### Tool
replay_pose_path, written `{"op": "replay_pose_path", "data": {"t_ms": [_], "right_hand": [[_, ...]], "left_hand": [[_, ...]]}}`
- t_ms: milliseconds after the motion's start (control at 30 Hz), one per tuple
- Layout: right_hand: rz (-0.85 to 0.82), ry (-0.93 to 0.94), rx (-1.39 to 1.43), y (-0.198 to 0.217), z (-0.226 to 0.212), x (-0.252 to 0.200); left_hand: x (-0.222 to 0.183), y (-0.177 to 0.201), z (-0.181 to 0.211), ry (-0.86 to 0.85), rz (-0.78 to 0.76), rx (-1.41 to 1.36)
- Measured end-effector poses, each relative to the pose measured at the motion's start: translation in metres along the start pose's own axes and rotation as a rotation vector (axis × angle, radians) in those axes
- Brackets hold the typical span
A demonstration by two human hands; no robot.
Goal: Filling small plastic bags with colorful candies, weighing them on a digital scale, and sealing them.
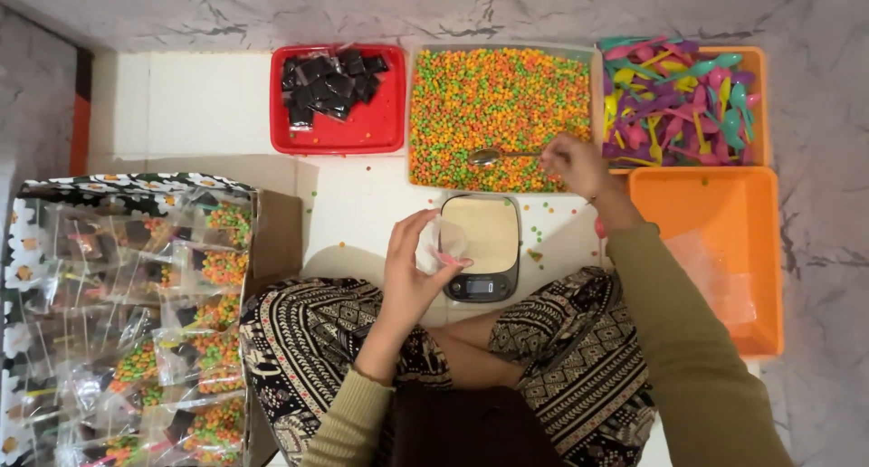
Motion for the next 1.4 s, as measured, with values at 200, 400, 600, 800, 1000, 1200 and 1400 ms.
{"op": "replay_pose_path", "data": {"t_ms": [200,400,600,800,1000,1200,1400], "right_hand": [[0.483,0.167,0.195,0.084,-0.050,0.012],[0.928,0.162,0.108,0.105,-0.054,0.032],[0.726,-0.049,0.493,0.019,0.028,0.082],[0.619,-0.465,0.980,-0.038,0.090,0.079],[0.603,-0.440,0.954,0.019,0.029,0.056],[0.579,-0.304,0.821,0.078,-0.051,0.036],[0.524,-0.076,0.653,0.096,-0.161,0.017]], "left_hand": [[0.023,0.012,0.009,-0.048,0.018,0.029],[0.032,0.025,0.011,-0.072,0.053,0.177],[0.030,0.026,-0.013,-0.033,0.077,0.089],[0.050,0.027,-0.011,-0.031,0.116,0.198],[0.089,0.017,-0.026,-0.159,0.187,0.431],[0.123,-0.005,-0.038,-0.087,0.204,0.605],[0.140,-0.023,-0.051,-0.068,0.141,0.534]]}}
Point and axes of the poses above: each hand's wrist, its own x-axis towards the middle knuckle, its own y-axis out of the back of the hand, z = x × y, the point moved 8 cm from there along x, towards the middle knuckle, and after that the axes turned 4 degrees about y, right-handed, at the moved point
